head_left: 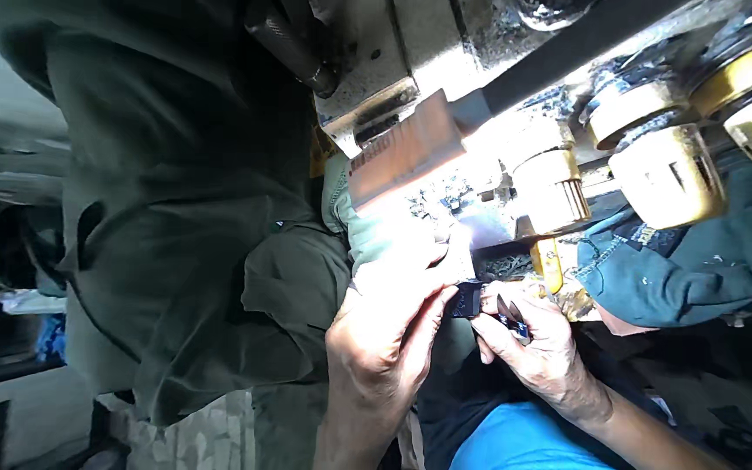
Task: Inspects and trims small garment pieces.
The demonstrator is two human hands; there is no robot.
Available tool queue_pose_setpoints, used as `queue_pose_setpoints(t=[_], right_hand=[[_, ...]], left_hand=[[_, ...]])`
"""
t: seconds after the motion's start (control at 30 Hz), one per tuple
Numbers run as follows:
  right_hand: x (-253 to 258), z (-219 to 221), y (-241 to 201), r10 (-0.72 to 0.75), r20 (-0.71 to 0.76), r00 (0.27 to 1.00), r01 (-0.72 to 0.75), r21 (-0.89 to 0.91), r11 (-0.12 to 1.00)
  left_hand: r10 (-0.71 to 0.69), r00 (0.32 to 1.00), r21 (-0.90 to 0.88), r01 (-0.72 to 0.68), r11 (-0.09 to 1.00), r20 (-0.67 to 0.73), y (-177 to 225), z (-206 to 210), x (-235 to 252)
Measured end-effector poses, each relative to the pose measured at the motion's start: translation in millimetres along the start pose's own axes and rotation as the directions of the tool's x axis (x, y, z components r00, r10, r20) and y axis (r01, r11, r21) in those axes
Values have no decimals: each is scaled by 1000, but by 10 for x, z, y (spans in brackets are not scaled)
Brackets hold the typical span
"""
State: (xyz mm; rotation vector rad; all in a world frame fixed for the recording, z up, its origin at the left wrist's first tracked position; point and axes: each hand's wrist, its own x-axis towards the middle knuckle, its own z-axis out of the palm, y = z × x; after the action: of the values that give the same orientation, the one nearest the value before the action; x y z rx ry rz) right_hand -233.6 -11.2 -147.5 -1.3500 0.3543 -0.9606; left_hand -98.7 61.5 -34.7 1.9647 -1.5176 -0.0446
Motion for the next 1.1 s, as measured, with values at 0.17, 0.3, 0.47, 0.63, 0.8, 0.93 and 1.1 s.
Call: queue_pose_setpoints(t=[0.17, 0.3, 0.47, 0.63, 0.8, 0.93, 1.1], right_hand=[[-10, 7, -24, 16, -1, 1000, -16, 22, 1000], [-3, -11, -42, 22, 15, 1000, -23, 48, 999], [2, -25, -72, 47, 26, 999, -48, 41, 998], [10, -4, -76, 79, 4, 997, -79, 21, 997], [16, -3, -92, 116, -1, 993, -116, 1, 993], [25, -6, -93, 134, -10, 991, -135, -21, 991], [29, -13, -102, 143, -10, 990, -143, -30, 989]], left_hand=[[19, 999, -38, -17, 999, 35, -39, -6, -19], [-37, 997, -115, 29, 993, -67, -52, 41, -32], [-171, 982, -109, 162, 981, -81, -13, -22, 67], [-261, 964, 57, 259, 964, 43, 37, -160, 320], [-316, 948, 68, 314, 947, 28, -2, -127, 456], [-297, 955, -26, 296, 955, -20, -87, -85, 466], [-283, 959, -87, 282, 956, 0, -162, -109, 492]])
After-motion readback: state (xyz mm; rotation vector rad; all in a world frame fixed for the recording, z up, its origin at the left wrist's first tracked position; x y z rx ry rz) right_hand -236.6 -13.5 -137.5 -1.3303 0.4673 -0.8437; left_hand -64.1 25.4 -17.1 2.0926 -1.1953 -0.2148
